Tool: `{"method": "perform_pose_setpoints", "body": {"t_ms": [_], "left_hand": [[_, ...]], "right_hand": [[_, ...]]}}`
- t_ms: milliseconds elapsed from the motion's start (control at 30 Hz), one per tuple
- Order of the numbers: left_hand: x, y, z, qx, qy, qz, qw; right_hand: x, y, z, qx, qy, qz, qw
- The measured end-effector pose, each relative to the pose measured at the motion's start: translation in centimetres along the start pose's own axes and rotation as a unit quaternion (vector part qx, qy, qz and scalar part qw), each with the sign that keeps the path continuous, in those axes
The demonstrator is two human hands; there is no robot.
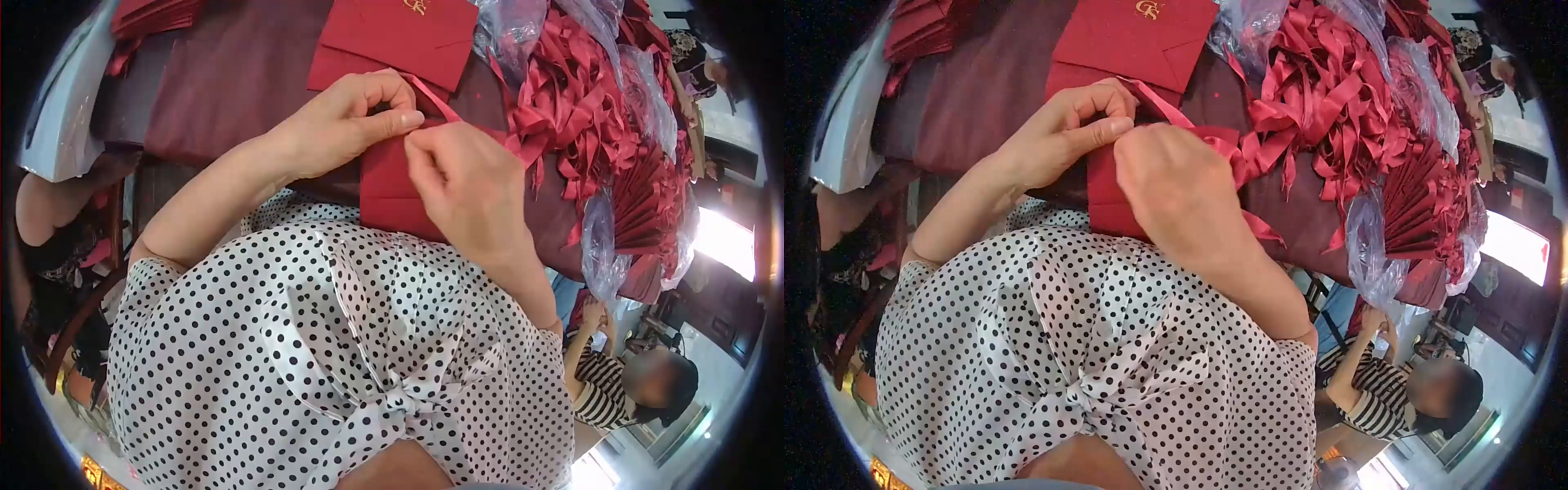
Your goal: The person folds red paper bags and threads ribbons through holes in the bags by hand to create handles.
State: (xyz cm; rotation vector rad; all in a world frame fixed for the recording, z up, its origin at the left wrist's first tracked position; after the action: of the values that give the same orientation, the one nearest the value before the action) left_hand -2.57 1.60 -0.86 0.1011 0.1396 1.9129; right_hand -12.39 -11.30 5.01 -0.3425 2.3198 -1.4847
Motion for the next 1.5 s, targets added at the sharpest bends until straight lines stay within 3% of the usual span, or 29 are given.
{"method": "perform_pose_setpoints", "body": {"t_ms": [67,167,300,433,500,533,600,633,700,733,800,833,900,933,1033,1067,1133,1233,1300,1333,1400,1433,1467,1500], "left_hand": [[0.0,0.0,-0.2,0.014,0.003,0.001,1.000],[0.2,-0.3,-0.2,0.032,-0.013,0.004,0.999],[0.3,-0.4,-0.4,0.049,-0.036,0.007,0.998],[0.2,-0.4,-0.2,0.036,-0.038,-0.002,0.999],[0.2,-0.3,0.2,-0.048,-0.007,0.006,0.999],[0.2,-0.2,0.4,-0.050,-0.008,0.004,0.999],[0.3,0.1,1.3,-0.269,0.065,0.027,0.960],[0.3,0.2,1.5,-0.269,0.065,0.026,0.960],[0.5,0.3,2.2,-0.307,0.081,0.038,0.948],[0.8,0.4,2.4,-0.308,0.080,0.037,0.947],[1.1,0.6,2.9,-0.286,0.068,-0.036,0.955],[1.2,0.6,3.2,-0.291,0.035,-0.050,0.955],[1.2,-0.1,4.2,-0.302,0.045,-0.085,0.948],[1.2,-0.5,4.6,-0.312,0.056,-0.122,0.940],[0.9,-1.8,6.1,-0.234,0.036,-0.201,0.950],[0.6,-1.8,7.1,-0.175,-0.059,-0.195,0.963],[0.2,-2.0,7.3,-0.206,-0.053,-0.223,0.951],[-0.9,-1.7,7.8,-0.300,-0.044,-0.279,0.911],[-1.8,-0.9,8.2,-0.405,0.074,-0.301,0.860],[-2.0,-0.9,8.4,-0.405,0.076,-0.298,0.861],[-2.3,-0.9,9.6,-0.431,0.215,-0.281,0.830],[-2.5,-1.7,10.0,-0.438,0.207,-0.269,0.832],[-3.0,-3.1,10.4,-0.514,0.239,-0.211,0.797],[-2.9,-4.4,10.7,-0.486,0.149,-0.198,0.838]], "right_hand": [[-0.4,-0.1,0.3,-0.031,0.018,0.045,0.998],[0.4,-0.1,1.8,-0.202,0.117,0.048,0.971],[0.9,1.0,1.6,-0.222,0.139,0.057,0.964],[0.9,1.6,1.2,-0.123,0.097,0.087,0.984],[0.7,1.5,1.1,0.029,-0.002,0.088,0.996],[0.7,1.5,1.2,0.029,-0.001,0.090,0.996],[0.8,1.6,1.2,0.037,-0.018,0.072,0.997],[0.8,1.4,1.1,0.037,-0.017,0.072,0.997],[0.3,0.8,1.0,-0.044,0.034,0.064,0.996],[0.3,0.5,1.5,-0.150,0.074,0.040,0.985],[0.5,-0.1,1.9,-0.283,0.157,-0.008,0.946],[0.6,-0.2,1.5,-0.283,0.155,-0.008,0.946],[0.6,-0.6,0.8,-0.152,0.140,0.043,0.977],[0.5,-0.8,0.8,-0.158,0.113,0.076,0.978],[0.3,-1.4,-0.1,-0.246,0.147,0.053,0.957],[0.5,-1.5,-0.1,-0.244,0.146,0.054,0.957],[0.8,-2.0,-0.3,-0.142,0.077,0.004,0.987],[0.8,-2.7,-0.9,-0.165,0.093,-0.024,0.982],[1.1,-3.1,-0.7,-0.161,0.096,-0.039,0.981],[1.2,-3.5,-0.6,-0.159,0.075,-0.048,0.983],[1.2,-4.5,-1.2,-0.153,0.056,-0.049,0.985],[1.4,-4.9,-1.7,-0.138,0.005,-0.064,0.988],[1.7,-5.2,-2.0,-0.122,-0.045,-0.079,0.988],[1.9,-5.1,-2.2,-0.150,-0.030,-0.067,0.986]]}}
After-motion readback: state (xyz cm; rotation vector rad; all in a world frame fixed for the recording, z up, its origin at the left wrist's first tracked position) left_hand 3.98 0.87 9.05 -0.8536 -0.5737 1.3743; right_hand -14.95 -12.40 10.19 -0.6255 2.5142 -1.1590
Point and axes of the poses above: each hand's wrist, its own x-axis away from the middle knuckle, its own y-axis out of the palm, z = x × y, the point moved 2 cm from there along -x, towards the middle knuckle, and after that the axes turned 13 degrees about -z, right-handed, at the moved point
